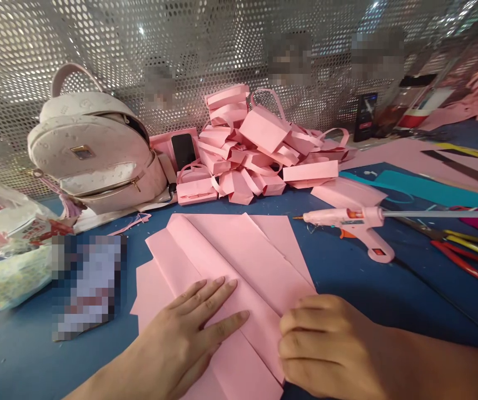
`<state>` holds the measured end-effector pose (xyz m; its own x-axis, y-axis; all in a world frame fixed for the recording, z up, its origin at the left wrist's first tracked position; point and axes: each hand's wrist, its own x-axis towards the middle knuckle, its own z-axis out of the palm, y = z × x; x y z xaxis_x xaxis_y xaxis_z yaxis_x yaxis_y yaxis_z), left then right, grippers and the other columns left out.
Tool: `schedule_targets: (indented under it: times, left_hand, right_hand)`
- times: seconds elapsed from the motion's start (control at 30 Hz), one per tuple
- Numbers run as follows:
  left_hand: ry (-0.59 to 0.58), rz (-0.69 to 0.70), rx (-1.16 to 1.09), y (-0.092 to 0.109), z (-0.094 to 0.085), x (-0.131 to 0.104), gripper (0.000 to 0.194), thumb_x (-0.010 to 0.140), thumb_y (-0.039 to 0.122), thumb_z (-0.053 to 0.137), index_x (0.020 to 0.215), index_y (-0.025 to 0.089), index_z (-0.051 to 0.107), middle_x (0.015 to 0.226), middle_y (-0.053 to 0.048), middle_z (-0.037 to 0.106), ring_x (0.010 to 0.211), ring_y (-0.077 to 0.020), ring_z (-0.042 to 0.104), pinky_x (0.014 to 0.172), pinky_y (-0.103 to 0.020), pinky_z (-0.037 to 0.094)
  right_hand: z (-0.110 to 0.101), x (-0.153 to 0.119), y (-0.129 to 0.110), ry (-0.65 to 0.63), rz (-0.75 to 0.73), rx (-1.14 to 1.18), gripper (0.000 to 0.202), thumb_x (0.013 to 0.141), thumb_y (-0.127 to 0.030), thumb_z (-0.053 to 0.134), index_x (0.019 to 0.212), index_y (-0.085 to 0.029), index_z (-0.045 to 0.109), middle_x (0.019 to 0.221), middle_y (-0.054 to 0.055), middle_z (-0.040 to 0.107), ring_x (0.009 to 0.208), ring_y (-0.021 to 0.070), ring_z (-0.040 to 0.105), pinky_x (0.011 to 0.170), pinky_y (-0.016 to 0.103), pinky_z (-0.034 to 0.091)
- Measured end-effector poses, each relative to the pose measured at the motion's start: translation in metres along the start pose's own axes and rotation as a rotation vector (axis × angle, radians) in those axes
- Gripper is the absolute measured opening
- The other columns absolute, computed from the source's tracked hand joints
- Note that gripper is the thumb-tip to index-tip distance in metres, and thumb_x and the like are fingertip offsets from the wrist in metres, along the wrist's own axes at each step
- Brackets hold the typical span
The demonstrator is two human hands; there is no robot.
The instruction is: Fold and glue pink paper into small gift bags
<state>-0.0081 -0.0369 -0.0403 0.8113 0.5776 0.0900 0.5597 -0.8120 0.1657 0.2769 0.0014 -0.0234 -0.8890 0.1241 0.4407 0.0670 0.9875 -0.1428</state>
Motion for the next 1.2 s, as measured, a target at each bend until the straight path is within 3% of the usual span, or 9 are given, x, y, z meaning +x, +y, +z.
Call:
schedule_targets:
  times: [0.5, 0.6, 0.7, 0.93, 1.2]
  left_hand:
    - [-0.045, 0.054, 0.020, 0.006, -0.011, 0.006, 0.058, 0.097, 0.008, 0.034, 0.155, 0.011, 0.027, 0.162, -0.011, 0.021, 0.150, -0.0238, 0.020, 0.120, -0.044, 0.027]
    - [-0.034, 0.068, 0.026, 0.009, -0.005, 0.005, 0.056, 0.100, 0.008, 0.029, 0.155, 0.005, 0.025, 0.161, -0.013, 0.025, 0.150, -0.0219, 0.022, 0.121, -0.039, 0.027]
    - [0.063, 0.068, 0.016, 0.010, 0.009, 0.003, 0.053, 0.103, 0.016, 0.027, 0.155, 0.004, 0.025, 0.161, -0.015, 0.025, 0.150, -0.0251, 0.021, 0.121, -0.041, 0.029]
    - [0.202, 0.103, 0.034, 0.009, 0.030, 0.003, 0.049, 0.104, 0.031, 0.032, 0.153, 0.022, 0.035, 0.164, -0.014, 0.017, 0.149, -0.0317, 0.024, 0.115, -0.048, 0.039]
    - [0.119, 0.208, 0.035, 0.012, 0.027, 0.006, 0.049, 0.106, 0.028, 0.033, 0.150, 0.007, 0.037, 0.159, -0.011, 0.033, 0.151, -0.0233, 0.019, 0.123, -0.039, 0.023]
  right_hand:
    - [0.005, -0.002, -0.003, 0.011, 0.028, -0.015, 0.032, 0.104, -0.018, 0.042, 0.077, -0.018, 0.059, 0.071, -0.002, 0.064, 0.066, 0.0121, 0.053, 0.060, 0.030, 0.035]
    - [0.004, -0.001, -0.003, -0.005, 0.036, -0.024, 0.032, 0.103, -0.017, 0.043, 0.075, -0.018, 0.059, 0.070, -0.002, 0.064, 0.066, 0.0119, 0.053, 0.060, 0.030, 0.036]
    - [0.003, 0.000, -0.003, -0.017, 0.036, -0.027, 0.031, 0.102, -0.016, 0.045, 0.075, -0.018, 0.060, 0.070, -0.002, 0.064, 0.066, 0.0119, 0.054, 0.059, 0.029, 0.036]
    - [0.004, -0.001, -0.003, 0.001, 0.033, -0.022, 0.028, 0.101, -0.017, 0.047, 0.078, -0.019, 0.062, 0.071, -0.002, 0.066, 0.067, 0.0123, 0.055, 0.058, 0.030, 0.035]
    - [0.005, -0.002, -0.003, 0.007, 0.034, 0.012, 0.031, 0.103, -0.017, 0.044, 0.077, -0.018, 0.062, 0.071, -0.002, 0.066, 0.065, 0.0126, 0.054, 0.058, 0.031, 0.032]
